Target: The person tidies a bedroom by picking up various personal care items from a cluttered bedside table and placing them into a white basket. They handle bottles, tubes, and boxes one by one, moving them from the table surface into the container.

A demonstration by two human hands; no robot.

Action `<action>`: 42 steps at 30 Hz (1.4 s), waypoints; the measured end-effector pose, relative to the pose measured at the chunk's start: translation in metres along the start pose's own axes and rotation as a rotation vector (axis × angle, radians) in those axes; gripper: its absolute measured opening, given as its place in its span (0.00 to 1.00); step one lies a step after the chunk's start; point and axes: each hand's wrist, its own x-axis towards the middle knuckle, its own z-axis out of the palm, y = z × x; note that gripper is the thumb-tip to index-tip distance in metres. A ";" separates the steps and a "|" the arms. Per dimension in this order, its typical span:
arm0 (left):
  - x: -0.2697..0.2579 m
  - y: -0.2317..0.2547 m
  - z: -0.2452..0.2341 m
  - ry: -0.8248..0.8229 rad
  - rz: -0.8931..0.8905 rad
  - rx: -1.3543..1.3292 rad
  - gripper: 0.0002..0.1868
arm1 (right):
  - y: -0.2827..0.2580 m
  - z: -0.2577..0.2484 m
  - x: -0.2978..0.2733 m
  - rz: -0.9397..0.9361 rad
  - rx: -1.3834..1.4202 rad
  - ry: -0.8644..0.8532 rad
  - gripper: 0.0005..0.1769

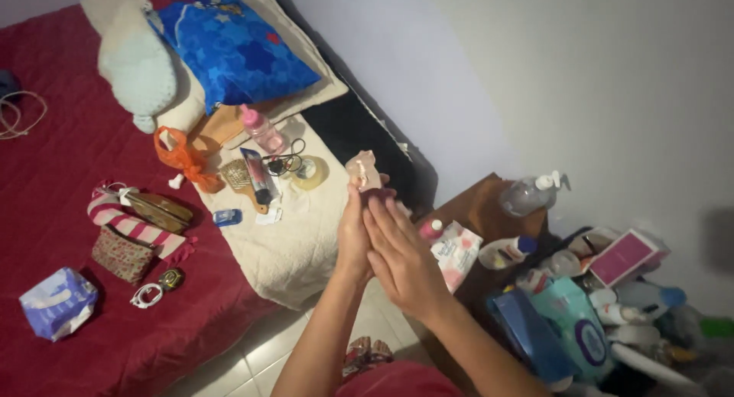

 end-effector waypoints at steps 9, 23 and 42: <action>-0.027 0.024 0.048 -0.082 -0.003 0.090 0.33 | -0.007 -0.027 0.053 0.062 0.125 0.033 0.32; -0.017 0.024 0.045 -0.028 -0.060 -0.084 0.43 | -0.007 -0.023 0.050 0.197 0.418 0.129 0.36; -0.004 0.022 0.063 -0.005 0.464 0.585 0.33 | 0.025 0.008 0.016 0.623 0.254 0.378 0.16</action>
